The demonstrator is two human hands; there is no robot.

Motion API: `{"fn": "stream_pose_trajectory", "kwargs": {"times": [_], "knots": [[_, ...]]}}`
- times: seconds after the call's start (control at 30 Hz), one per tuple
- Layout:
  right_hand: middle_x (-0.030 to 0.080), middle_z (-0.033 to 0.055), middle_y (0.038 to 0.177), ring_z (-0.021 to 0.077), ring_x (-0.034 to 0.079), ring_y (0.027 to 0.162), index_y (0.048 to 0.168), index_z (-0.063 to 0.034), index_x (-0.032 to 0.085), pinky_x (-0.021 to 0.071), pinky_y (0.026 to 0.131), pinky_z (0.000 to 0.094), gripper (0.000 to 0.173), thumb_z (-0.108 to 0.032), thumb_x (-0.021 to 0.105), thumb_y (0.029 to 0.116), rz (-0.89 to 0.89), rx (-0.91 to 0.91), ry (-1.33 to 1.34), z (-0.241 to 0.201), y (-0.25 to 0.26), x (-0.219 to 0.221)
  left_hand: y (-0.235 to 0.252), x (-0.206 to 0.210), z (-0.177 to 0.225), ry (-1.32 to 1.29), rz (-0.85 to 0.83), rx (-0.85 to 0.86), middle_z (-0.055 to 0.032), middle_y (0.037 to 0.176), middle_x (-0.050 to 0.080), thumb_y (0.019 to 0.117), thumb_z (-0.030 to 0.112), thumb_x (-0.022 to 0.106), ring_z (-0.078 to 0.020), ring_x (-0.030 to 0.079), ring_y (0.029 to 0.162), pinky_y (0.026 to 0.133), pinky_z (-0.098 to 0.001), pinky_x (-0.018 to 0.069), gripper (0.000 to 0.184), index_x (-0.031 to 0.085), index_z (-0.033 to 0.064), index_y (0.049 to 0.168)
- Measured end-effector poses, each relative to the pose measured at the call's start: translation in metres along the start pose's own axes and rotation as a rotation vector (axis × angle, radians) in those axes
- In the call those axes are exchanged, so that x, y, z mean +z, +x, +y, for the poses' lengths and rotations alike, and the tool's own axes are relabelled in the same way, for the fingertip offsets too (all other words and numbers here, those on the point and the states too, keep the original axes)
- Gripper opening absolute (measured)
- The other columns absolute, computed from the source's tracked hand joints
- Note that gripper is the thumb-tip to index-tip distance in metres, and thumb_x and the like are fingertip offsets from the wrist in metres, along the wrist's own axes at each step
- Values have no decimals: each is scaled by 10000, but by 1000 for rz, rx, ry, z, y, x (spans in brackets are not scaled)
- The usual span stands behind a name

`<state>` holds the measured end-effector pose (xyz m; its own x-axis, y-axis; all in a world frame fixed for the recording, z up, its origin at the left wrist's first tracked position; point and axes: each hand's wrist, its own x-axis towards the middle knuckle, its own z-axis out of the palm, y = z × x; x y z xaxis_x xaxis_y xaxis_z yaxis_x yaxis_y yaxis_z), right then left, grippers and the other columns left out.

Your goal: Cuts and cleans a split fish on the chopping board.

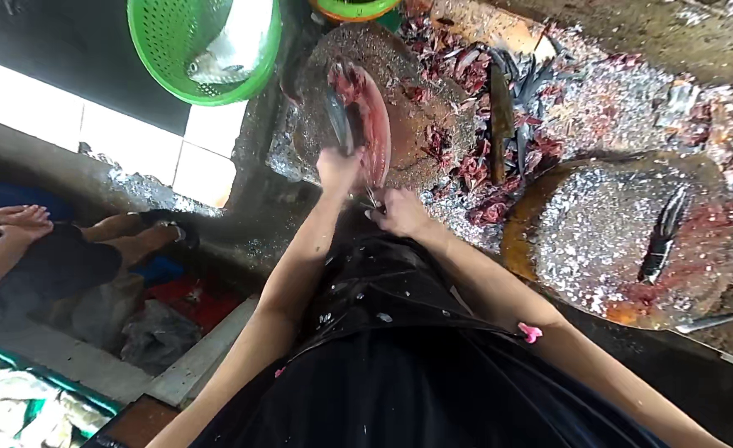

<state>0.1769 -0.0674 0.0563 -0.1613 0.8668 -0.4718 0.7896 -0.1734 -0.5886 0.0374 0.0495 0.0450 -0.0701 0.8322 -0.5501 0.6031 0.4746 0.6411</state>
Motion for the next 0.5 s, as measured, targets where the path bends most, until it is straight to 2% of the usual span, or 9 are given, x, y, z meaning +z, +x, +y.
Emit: {"fn": "stream_pose_trajectory", "kwargs": {"times": [0.03,0.07,0.1,0.13,0.2,0.27,0.37,0.43,0.5], "knots": [[735,98,886,263,707,768,1120,-102,747,585,693,522,275,-308,712,942,49,-53,243,12,-1,8,12,-1,-14,-375,-20,-58,-183,1079,723,913,250,770,-279,707,1025,915,-480,591,405,663,-46,1167],[743,76,912,192,701,731,1201,-75,726,612,686,425,268,-220,687,978,67,-109,521,23,-4,18,20,-2,-28,-715,-85,-104,-180,1129,706,957,194,720,-268,696,1050,929,-466,589,383,612,-39,1242],[730,82,939,165,680,729,1245,-44,696,612,695,374,266,-148,649,1005,59,-154,788,31,-7,27,25,-1,-40,-969,-171,-122,-163,1152,703,996,178,654,-264,689,1069,943,-467,581,334,602,-11,1266],[714,90,947,157,657,727,1255,-25,684,599,694,353,264,-99,627,1008,50,-189,976,37,-7,35,26,2,-47,-1116,-254,-127,-142,1156,698,1027,184,591,-252,680,1075,952,-460,569,293,598,15,1267],[711,89,1001,146,654,758,1264,-25,683,596,711,331,277,-64,627,995,31,-209,1098,43,-10,42,24,8,-55,-1198,-350,-127,-118,1142,697,1061,215,507,-235,675,1072,955,-447,559,275,603,44,1255],[704,80,1012,130,637,753,1264,-25,686,582,697,308,285,-54,628,987,24,-218,1151,48,-13,47,21,10,-56,-1193,-377,-140,-119,1109,701,1068,226,495,-235,683,1042,936,-446,567,274,608,48,1244],[691,66,927,117,604,697,1225,-24,702,558,649,303,265,-100,645,977,4,-258,1275,57,-14,53,16,13,-51,-1191,-364,-182,-112,1031,705,1068,227,492,-225,693,962,881,-437,582,249,612,53,1201],[684,56,877,109,590,661,1199,-27,717,545,620,294,268,-144,678,961,8,-258,1359,57,-14,56,13,12,-47,-1215,-365,-219,-115,1048,707,1078,238,472,-232,696,975,885,-441,586,270,602,55,1227],[687,66,870,116,596,663,1188,-17,720,548,622,303,258,-133,681,962,57,-243,1284,55,-17,56,12,13,-45,-1232,-342,-259,-123,1059,704,1077,244,470,-240,694,981,884,-450,585,280,595,53,1240]]}}
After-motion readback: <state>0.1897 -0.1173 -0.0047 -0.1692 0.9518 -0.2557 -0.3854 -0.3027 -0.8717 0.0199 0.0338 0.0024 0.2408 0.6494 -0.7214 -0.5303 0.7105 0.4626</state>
